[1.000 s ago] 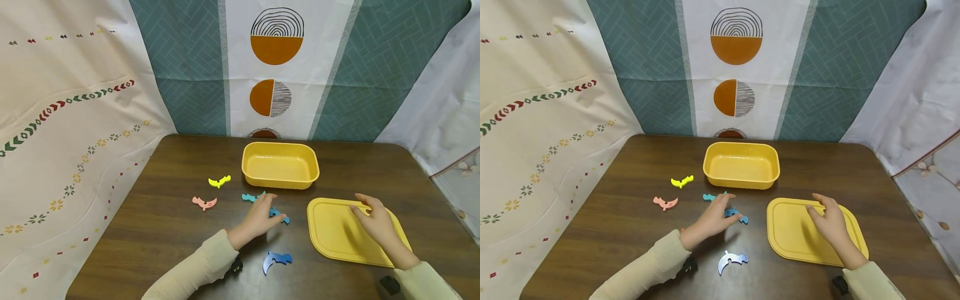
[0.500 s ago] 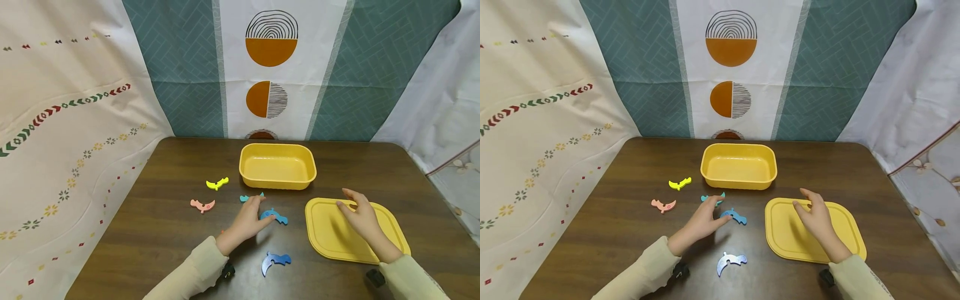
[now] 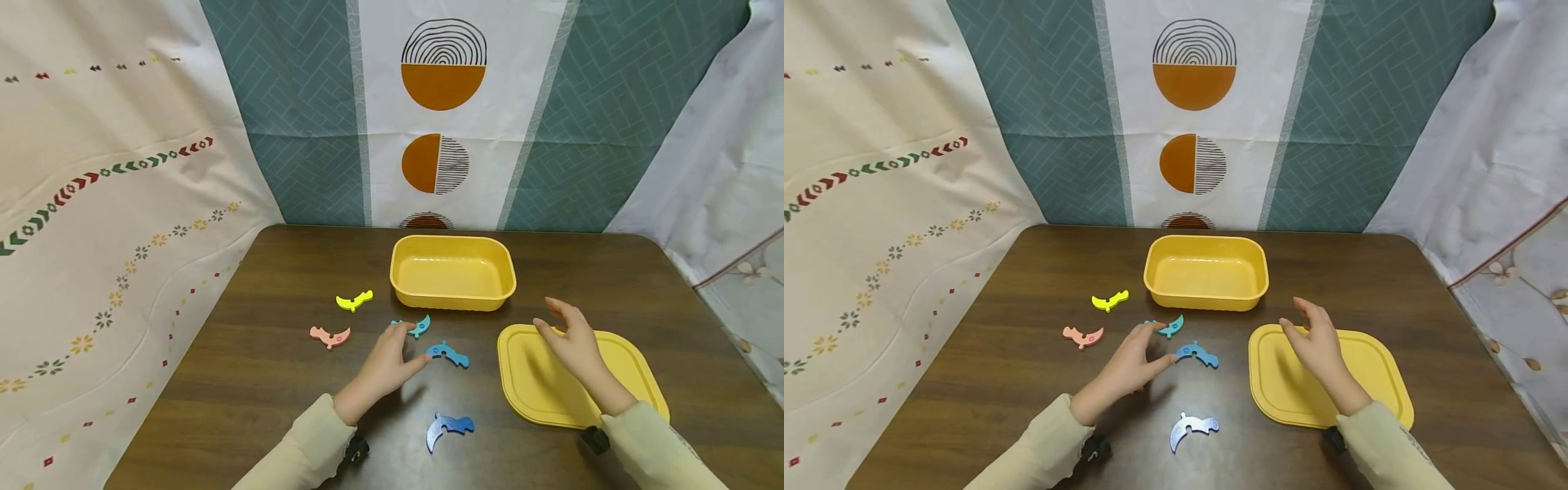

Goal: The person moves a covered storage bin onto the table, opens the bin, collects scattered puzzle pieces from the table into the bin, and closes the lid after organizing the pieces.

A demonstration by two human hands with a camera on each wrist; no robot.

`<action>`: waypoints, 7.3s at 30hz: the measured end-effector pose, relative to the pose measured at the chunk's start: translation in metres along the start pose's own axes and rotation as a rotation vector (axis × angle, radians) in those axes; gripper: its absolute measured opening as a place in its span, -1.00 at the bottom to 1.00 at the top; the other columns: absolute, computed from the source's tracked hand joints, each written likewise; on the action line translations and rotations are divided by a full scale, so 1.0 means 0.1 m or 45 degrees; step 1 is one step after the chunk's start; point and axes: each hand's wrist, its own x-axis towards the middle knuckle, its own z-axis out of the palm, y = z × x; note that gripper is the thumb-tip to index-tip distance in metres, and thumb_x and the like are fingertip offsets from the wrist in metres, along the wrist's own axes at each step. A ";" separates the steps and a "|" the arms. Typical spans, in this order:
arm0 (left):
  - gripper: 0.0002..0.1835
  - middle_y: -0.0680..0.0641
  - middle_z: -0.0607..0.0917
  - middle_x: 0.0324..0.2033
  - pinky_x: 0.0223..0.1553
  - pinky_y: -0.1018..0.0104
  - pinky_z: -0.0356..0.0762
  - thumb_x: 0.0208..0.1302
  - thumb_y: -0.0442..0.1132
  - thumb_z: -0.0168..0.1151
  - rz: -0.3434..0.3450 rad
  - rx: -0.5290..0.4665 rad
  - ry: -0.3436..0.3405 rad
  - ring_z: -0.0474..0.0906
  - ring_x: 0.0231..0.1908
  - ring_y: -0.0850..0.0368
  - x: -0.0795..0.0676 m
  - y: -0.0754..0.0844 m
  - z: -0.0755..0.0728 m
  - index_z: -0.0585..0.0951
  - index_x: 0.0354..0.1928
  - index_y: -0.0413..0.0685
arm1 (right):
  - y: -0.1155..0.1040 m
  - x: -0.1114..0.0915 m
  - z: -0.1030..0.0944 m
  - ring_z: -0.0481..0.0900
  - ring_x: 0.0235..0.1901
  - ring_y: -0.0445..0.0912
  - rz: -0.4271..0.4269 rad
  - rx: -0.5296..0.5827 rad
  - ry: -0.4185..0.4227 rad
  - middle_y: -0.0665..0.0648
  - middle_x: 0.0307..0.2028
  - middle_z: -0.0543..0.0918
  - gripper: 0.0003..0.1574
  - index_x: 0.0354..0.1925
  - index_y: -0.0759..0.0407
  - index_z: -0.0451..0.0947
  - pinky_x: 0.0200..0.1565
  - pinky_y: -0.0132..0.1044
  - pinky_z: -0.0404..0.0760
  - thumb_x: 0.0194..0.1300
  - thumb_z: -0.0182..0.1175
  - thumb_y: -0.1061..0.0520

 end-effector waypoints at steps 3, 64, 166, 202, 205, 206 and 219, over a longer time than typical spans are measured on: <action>-0.37 -0.30 0.50 0.04 0.00 -0.04 0.45 0.16 -0.10 0.31 -0.015 0.004 -0.022 0.44 -0.04 -0.12 -0.03 -0.02 -0.03 0.39 0.19 -0.31 | -0.02 0.03 0.03 0.28 0.16 0.36 0.006 0.026 -0.007 0.51 0.18 0.30 -0.30 0.29 0.51 0.16 0.05 0.18 0.41 0.39 0.08 0.09; -0.55 -0.11 0.53 -0.29 -0.26 0.19 0.41 -0.19 -0.27 0.56 -0.199 0.211 -0.152 0.38 -0.26 0.02 -0.39 -0.40 -0.24 0.59 -0.20 -0.20 | 0.00 0.61 0.43 0.11 0.33 0.35 0.185 0.082 -0.128 0.48 0.40 0.01 0.09 0.43 0.43 -0.15 0.23 0.21 0.26 0.33 0.10 -0.21; -0.80 -0.03 0.43 -0.50 -0.51 0.43 0.32 -0.14 -0.42 0.42 -0.127 0.177 -0.045 0.29 -0.48 0.17 -0.22 -0.46 -0.37 0.54 -0.49 -0.18 | 0.11 0.68 0.47 0.16 0.32 0.35 0.184 0.053 -0.196 0.40 0.42 0.02 0.09 0.45 0.36 -0.13 0.23 0.15 0.29 0.30 0.13 -0.22; -0.79 -0.09 0.47 -0.44 -0.41 0.45 0.39 -0.08 -0.35 0.43 -0.048 0.020 0.163 0.35 -0.44 0.16 0.28 -0.25 -0.29 0.57 -0.40 -0.18 | 0.14 0.69 0.44 0.14 0.33 0.34 0.190 0.025 -0.201 0.37 0.43 0.01 0.12 0.45 0.33 -0.14 0.23 0.16 0.28 0.28 0.12 -0.27; -0.80 -0.09 0.46 -0.43 -0.40 0.44 0.40 -0.08 -0.36 0.42 -0.037 0.005 0.188 0.37 -0.43 0.12 0.31 -0.25 -0.31 0.57 -0.40 -0.18 | 0.14 0.69 0.45 0.14 0.33 0.34 0.189 0.032 -0.202 0.37 0.43 0.01 0.12 0.45 0.33 -0.13 0.23 0.16 0.27 0.28 0.12 -0.27; -0.80 -0.10 0.47 -0.43 -0.40 0.44 0.40 -0.07 -0.36 0.41 -0.035 -0.002 0.192 0.38 -0.43 0.11 0.32 -0.25 -0.32 0.57 -0.39 -0.19 | 0.13 0.69 0.45 0.14 0.33 0.34 0.191 0.033 -0.205 0.37 0.43 0.00 0.12 0.45 0.32 -0.13 0.24 0.16 0.27 0.28 0.12 -0.28; -0.78 -0.07 0.46 -0.40 -0.36 0.44 0.43 -0.03 -0.37 0.41 -0.039 -0.055 0.161 0.41 -0.39 0.08 0.48 -0.18 -0.30 0.57 -0.33 -0.19 | 0.13 0.68 0.45 0.09 0.36 0.31 0.189 0.041 -0.197 0.38 0.42 0.02 0.11 0.45 0.34 -0.12 0.26 0.16 0.23 0.28 0.13 -0.26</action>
